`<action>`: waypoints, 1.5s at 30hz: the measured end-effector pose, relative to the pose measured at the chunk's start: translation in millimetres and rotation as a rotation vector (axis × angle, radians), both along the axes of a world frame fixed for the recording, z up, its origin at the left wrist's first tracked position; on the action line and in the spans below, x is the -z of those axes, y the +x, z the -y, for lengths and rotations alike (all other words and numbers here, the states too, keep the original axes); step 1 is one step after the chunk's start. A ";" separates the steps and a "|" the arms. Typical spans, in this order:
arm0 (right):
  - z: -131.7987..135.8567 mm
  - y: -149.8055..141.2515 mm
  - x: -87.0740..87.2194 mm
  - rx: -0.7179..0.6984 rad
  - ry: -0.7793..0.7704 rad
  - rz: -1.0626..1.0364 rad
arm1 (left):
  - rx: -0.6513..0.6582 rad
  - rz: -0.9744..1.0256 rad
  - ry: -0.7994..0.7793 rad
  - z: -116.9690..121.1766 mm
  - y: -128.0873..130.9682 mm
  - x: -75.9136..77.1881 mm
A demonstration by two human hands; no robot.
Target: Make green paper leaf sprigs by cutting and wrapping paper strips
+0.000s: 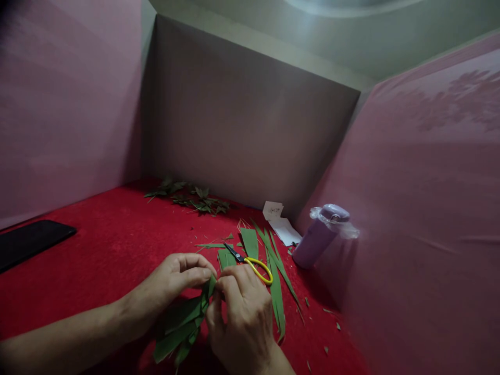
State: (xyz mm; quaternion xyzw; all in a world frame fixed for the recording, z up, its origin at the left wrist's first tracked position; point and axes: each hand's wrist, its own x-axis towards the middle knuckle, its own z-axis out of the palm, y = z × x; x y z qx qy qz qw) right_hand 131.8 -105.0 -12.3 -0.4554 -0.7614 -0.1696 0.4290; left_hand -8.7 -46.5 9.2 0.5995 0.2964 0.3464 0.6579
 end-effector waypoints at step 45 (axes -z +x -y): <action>1.2 -0.3 2.4 0.042 -0.008 -0.009 | 0.115 0.180 -0.461 -7.1 2.6 9.9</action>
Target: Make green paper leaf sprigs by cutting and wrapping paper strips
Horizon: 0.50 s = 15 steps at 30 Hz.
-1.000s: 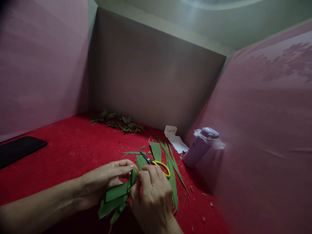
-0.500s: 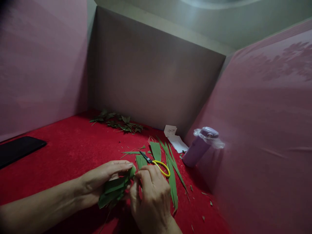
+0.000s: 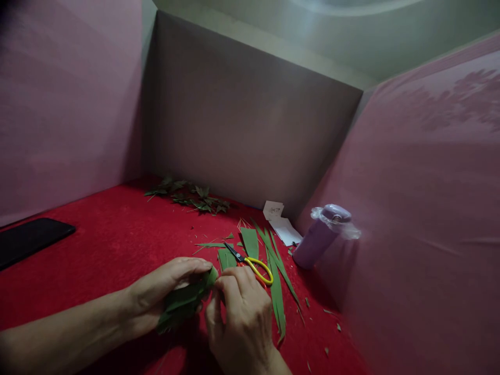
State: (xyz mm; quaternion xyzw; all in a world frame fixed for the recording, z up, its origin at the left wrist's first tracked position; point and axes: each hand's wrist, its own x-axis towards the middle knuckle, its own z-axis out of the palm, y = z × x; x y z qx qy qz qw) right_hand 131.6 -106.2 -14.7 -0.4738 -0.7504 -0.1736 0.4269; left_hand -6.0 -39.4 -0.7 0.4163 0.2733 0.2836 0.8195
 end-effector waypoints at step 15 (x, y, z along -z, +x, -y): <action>-1.5 -0.3 0.0 0.009 0.003 -0.010 | -0.027 0.011 0.100 -0.1 -1.5 2.3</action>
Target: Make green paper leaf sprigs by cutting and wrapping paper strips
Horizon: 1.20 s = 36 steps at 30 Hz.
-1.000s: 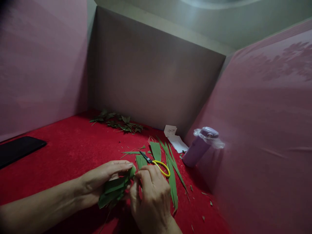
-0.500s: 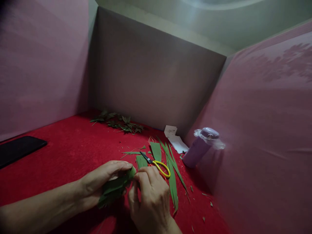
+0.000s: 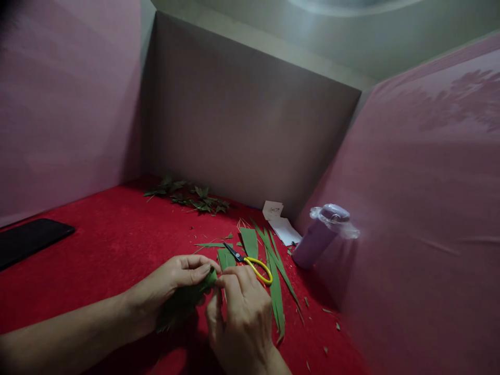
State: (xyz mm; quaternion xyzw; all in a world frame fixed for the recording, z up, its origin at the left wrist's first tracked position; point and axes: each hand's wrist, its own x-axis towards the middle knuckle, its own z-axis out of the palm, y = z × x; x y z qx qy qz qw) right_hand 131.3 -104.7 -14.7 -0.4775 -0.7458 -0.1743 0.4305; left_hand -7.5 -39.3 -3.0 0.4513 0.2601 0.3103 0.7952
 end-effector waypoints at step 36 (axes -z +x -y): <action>-1.9 4.5 4.1 0.011 -0.010 -0.101 | -0.130 0.095 0.066 5.1 3.4 3.2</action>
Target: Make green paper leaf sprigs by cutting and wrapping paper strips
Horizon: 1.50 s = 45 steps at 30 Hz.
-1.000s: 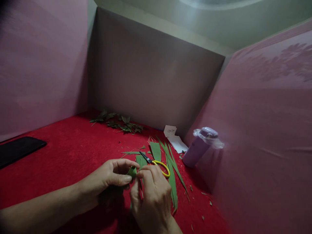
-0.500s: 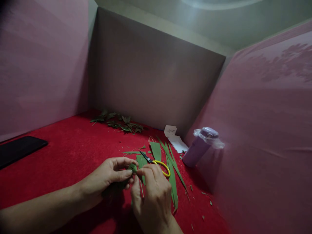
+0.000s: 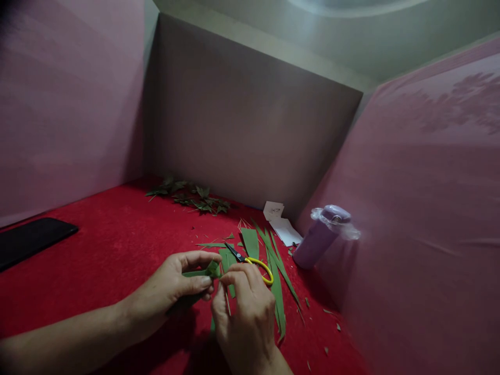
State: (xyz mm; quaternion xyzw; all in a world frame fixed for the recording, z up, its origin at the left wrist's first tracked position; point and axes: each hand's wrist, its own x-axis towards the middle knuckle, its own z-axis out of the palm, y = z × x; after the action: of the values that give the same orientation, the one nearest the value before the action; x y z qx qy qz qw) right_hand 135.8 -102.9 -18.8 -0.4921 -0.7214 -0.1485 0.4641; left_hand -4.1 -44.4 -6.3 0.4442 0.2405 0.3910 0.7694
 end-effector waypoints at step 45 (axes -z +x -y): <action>1.8 -1.4 -5.4 -0.126 -0.273 -0.255 | 0.049 0.004 -0.059 0.8 1.2 -0.3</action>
State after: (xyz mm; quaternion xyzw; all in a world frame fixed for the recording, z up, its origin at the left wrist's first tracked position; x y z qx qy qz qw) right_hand 134.4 -104.7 -13.4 -0.5189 -0.6997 0.0435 0.4891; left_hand -2.9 -45.2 -6.0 0.4262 0.2395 0.3656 0.7921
